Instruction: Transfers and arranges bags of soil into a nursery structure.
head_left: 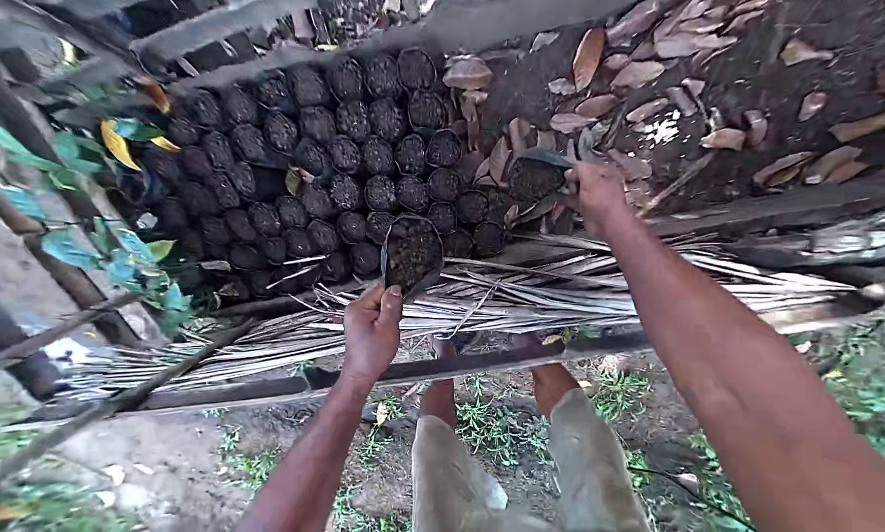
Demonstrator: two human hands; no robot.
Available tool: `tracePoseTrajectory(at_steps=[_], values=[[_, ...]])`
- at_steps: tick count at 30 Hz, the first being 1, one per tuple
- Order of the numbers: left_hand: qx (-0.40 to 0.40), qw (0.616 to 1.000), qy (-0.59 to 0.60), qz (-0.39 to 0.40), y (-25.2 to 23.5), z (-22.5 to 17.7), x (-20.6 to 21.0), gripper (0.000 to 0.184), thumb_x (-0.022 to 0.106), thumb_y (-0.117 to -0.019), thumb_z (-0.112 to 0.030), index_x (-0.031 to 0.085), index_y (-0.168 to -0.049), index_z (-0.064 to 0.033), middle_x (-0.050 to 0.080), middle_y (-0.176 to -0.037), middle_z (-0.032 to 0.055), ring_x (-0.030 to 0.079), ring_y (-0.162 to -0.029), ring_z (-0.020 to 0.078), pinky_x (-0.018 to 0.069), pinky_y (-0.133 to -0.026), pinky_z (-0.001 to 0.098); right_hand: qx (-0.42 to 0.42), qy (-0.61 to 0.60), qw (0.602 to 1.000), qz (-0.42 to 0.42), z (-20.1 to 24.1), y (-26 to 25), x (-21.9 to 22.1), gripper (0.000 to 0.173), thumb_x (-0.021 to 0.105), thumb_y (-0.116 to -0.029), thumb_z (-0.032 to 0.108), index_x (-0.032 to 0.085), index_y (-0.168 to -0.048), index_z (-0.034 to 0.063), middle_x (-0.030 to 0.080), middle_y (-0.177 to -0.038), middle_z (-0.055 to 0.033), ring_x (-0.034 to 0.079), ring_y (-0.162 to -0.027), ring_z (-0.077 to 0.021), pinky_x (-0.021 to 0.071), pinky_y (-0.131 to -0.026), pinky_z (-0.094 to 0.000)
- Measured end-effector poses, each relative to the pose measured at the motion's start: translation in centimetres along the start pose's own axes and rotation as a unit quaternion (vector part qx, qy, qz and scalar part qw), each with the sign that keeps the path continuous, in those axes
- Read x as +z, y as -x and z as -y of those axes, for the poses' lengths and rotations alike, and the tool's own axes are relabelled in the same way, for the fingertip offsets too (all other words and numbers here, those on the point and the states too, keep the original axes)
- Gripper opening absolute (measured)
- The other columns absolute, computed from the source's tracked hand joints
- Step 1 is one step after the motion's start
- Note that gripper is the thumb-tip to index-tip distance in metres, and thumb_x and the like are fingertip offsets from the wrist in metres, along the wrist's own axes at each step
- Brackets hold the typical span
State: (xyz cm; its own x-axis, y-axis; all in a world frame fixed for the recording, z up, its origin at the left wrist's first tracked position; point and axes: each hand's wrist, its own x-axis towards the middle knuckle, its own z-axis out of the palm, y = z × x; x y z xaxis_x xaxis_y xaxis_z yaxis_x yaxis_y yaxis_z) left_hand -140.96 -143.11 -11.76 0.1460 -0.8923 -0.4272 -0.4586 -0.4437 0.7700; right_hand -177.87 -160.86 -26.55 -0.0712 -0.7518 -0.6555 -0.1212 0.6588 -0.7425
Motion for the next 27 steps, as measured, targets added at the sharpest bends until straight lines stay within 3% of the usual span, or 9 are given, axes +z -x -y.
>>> tracePoseTrajectory(at_steps=[3, 6, 9, 12, 17, 21, 23, 25, 27], values=[[0.032, 0.998, -0.024, 0.043, -3.2, 3.4, 0.9, 0.038, 0.046, -0.1079, -0.025, 0.058, -0.073, -0.0138, 0.058, -0.077, 0.0006, 0.049, -0.057, 0.0113, 0.0435, -0.05, 0.0301, 0.02, -0.036, 0.999, -0.004, -4.0, -6.8, 3.8, 0.031, 0.053, -0.1048, 0.029, 0.069, -0.116, 0.0054, 0.065, -0.097, -0.0071, 0.067, -0.089, -0.021, 0.0614, -0.086, -0.0486], [0.066, 0.992, -0.051, 0.093, -5.9, 5.6, 0.6, 0.038, 0.048, -0.1062, -0.021, 0.056, -0.07, -0.0135, 0.058, -0.078, 0.0008, 0.05, -0.059, 0.0102, 0.043, -0.049, 0.0276, 0.057, -0.082, 0.995, -0.01, -7.5, -12.0, 7.4, 0.031, 0.051, -0.1051, 0.026, 0.064, -0.114, -0.0001, 0.067, -0.101, -0.0121, 0.071, -0.095, -0.0258, 0.063, -0.088, -0.0503], [0.092, 0.987, -0.065, 0.115, -8.5, 7.0, 0.4, 0.038, 0.048, -0.1052, -0.02, 0.057, -0.069, -0.0145, 0.058, -0.078, -0.0009, 0.049, -0.059, 0.0085, 0.0421, -0.05, 0.0252, 0.073, -0.132, 0.989, -0.004, -10.4, -16.3, 10.2, 0.033, 0.052, -0.1036, 0.02, 0.059, -0.126, -0.0028, 0.068, -0.115, -0.0179, 0.071, -0.104, -0.0307, 0.0637, -0.089, -0.051], [0.113, 0.985, -0.053, 0.119, -10.5, 8.4, 0.7, 0.036, 0.049, -0.104, -0.018, 0.058, -0.069, -0.0147, 0.057, -0.077, -0.0021, 0.049, -0.058, 0.0068, 0.0407, -0.05, 0.0231, 0.076, -0.133, 0.988, 0.015, -12.9, -19.3, 12.4, 0.038, 0.052, -0.1034, 0.018, 0.051, -0.136, -0.001, 0.064, -0.115, -0.0175, 0.07, -0.101, -0.03, 0.0635, -0.087, -0.0498], [0.167, 0.978, -0.032, 0.121, -15.1, 10.3, 2.5, 0.032, 0.048, -0.1039, -0.017, 0.06, -0.075, -0.013, 0.057, -0.078, -0.0031, 0.051, -0.064, 0.0037, 0.0416, -0.055, 0.0211, 0.095, 0.012, 0.995, 0.019, -17.0, -23.0, 13.8, 0.025, 0.054, -0.1021, 0.027, 0.064, -0.11, 0.0058, 0.061, -0.091, -0.0039, 0.064, -0.084, -0.0168, 0.0595, -0.085, -0.0413], [0.189, 0.976, -0.016, 0.11, -19.5, 11.0, 5.8, 0.031, 0.047, -0.1038, -0.015, 0.061, -0.076, -0.01, 0.061, -0.08, -0.0017, 0.056, -0.069, 0.0034, 0.0467, -0.061, 0.0223, 0.075, 0.045, 0.995, 0.046, -17.9, -23.3, 13.3, 0.027, 0.054, -0.1005, 0.031, 0.067, -0.105, 0.0078, 0.065, -0.089, -0.0014, 0.066, -0.085, -0.015, 0.0593, -0.084, -0.0405], [0.197, 0.975, 0.0, 0.099, -22.2, 10.7, 7.9, 0.033, 0.047, -0.1047, -0.014, 0.059, -0.074, -0.0107, 0.059, -0.079, -0.0014, 0.057, -0.071, 0.006, 0.0481, -0.064, 0.0254, 0.069, 0.068, 0.99, 0.101, -16.9, -23.1, 12.5, 0.03, 0.056, -0.1014, 0.032, 0.069, -0.111, 0.0067, 0.067, -0.095, -0.0034, 0.067, -0.091, -0.0161, 0.0588, -0.088, -0.0406], [0.207, 0.973, 0.007, 0.104, -25.3, 9.9, 10.0, 0.033, 0.046, -0.1051, -0.014, 0.063, -0.077, -0.0092, 0.064, -0.085, 0.0002, 0.064, -0.078, 0.0085, 0.0563, -0.073, 0.0307, 0.075, 0.096, 0.982, 0.146, -15.3, -23.0, 11.1, 0.04, 0.057, -0.1037, 0.04, 0.067, -0.121, 0.006, 0.07, -0.106, -0.006, 0.069, -0.101, -0.0187, 0.0584, -0.094, -0.0416], [0.21, 0.97, -0.007, 0.124, -28.9, 8.3, 11.8, 0.032, 0.045, -0.1051, -0.016, 0.065, -0.081, -0.0092, 0.069, -0.09, -0.0004, 0.069, -0.083, 0.0087, 0.0604, -0.081, 0.0353, 0.069, 0.116, 0.982, 0.13, -13.0, -23.1, 9.4, 0.055, 0.05, -0.1052, 0.051, 0.063, -0.132, 0.0046, 0.071, -0.117, -0.0095, 0.07, -0.109, -0.0227, 0.0588, -0.096, -0.0449]])
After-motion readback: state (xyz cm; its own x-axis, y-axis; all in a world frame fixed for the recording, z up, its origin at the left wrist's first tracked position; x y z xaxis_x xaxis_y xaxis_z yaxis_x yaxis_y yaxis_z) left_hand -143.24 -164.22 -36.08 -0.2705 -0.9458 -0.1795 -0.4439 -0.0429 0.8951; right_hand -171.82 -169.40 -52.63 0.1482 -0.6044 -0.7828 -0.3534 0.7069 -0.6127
